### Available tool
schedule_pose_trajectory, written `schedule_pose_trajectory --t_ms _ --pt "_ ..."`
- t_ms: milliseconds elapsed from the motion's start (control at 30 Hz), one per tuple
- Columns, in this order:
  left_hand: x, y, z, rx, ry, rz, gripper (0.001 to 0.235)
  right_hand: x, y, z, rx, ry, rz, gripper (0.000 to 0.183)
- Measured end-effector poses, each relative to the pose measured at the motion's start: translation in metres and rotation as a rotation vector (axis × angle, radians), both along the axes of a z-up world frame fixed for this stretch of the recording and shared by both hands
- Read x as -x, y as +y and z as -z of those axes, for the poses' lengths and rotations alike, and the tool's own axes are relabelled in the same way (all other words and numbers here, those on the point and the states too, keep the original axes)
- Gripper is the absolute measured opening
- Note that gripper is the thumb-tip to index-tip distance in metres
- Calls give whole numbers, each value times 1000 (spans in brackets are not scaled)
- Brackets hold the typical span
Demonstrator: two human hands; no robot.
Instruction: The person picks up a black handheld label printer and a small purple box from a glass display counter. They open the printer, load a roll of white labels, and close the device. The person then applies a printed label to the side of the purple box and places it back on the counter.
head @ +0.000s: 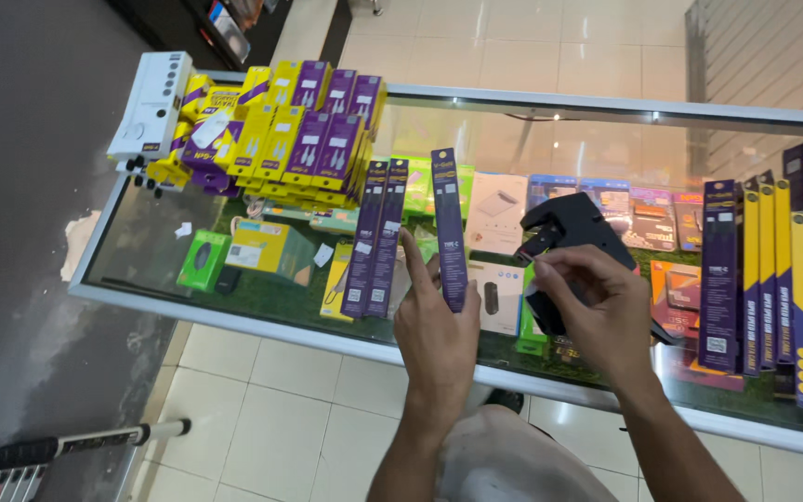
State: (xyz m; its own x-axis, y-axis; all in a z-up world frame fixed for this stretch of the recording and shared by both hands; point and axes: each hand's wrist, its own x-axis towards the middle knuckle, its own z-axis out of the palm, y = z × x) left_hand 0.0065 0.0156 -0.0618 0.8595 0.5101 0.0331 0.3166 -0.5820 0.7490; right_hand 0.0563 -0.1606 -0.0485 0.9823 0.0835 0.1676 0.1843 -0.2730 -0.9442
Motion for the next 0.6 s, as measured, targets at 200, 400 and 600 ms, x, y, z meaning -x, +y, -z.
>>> schedule_pose_trajectory --t_ms 200,400,600 --pt "1 27 -19 72 76 31 105 -7 58 33 -70 61 -225 19" --pt "-10 27 3 126 86 5 102 -24 89 52 -66 185 -143 24" --pt "-12 31 -5 146 60 45 86 -39 90 71 -48 129 -52 19"
